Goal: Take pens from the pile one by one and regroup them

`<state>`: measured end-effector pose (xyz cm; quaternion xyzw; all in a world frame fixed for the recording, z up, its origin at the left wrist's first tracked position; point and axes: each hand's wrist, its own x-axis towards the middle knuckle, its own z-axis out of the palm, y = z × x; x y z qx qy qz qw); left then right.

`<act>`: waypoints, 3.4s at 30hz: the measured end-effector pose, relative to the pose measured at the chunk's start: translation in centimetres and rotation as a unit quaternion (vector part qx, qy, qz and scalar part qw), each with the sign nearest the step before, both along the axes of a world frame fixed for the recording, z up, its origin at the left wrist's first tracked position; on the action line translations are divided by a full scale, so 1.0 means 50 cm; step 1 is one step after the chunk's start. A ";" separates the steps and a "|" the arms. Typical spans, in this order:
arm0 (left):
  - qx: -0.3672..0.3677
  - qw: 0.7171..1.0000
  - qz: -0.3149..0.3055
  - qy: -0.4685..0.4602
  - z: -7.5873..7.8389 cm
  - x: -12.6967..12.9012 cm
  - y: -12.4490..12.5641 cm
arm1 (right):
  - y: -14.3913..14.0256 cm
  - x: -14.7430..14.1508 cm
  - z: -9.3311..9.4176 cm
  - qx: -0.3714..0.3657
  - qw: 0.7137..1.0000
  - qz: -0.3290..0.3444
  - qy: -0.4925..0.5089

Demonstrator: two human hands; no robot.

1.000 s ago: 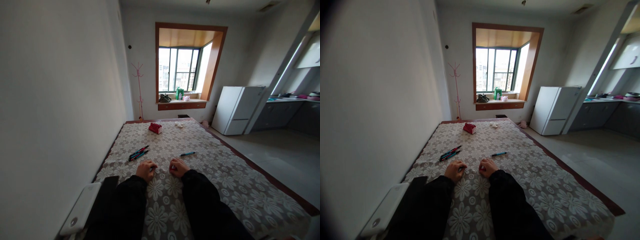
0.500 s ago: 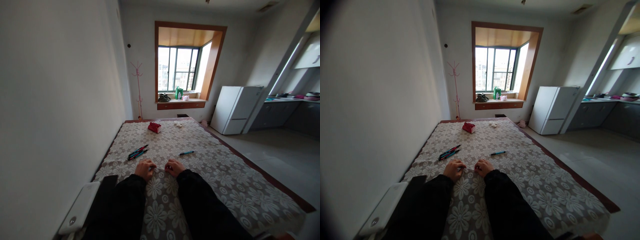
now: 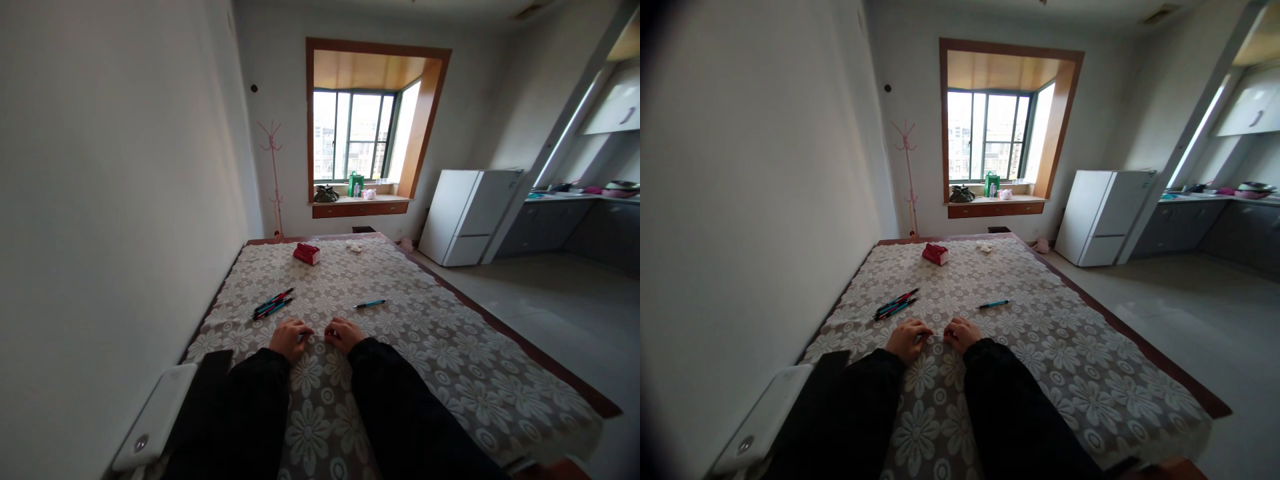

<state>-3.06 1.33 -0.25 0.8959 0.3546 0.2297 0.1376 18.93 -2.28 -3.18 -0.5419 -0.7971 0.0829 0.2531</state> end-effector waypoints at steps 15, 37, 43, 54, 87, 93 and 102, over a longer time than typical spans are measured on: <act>-0.072 0.996 -0.016 -0.053 0.002 0.021 -0.023 | -0.018 -0.024 0.020 0.002 1.000 0.019 0.009; -0.193 0.966 -0.021 -0.172 -0.009 0.033 -0.018 | -0.017 -0.033 0.004 0.031 0.998 0.057 0.005; -0.197 0.964 -0.024 -0.179 -0.017 0.032 -0.014 | -0.021 -0.032 0.009 0.045 0.998 0.053 -0.011; -0.187 0.966 -0.002 -0.179 -0.017 0.035 -0.010 | -0.013 -0.030 -0.003 0.060 0.998 0.020 -0.004; -0.127 0.981 0.033 -0.140 -0.019 0.027 -0.007 | -0.014 -0.031 -0.004 0.029 0.999 -0.008 0.044; -0.139 0.976 0.025 -0.167 -0.026 0.028 -0.004 | -0.014 -0.029 0.000 0.022 0.999 -0.012 0.036; -0.144 0.972 0.028 -0.182 -0.023 0.031 -0.004 | -0.018 -0.026 0.007 0.060 0.997 -0.029 0.027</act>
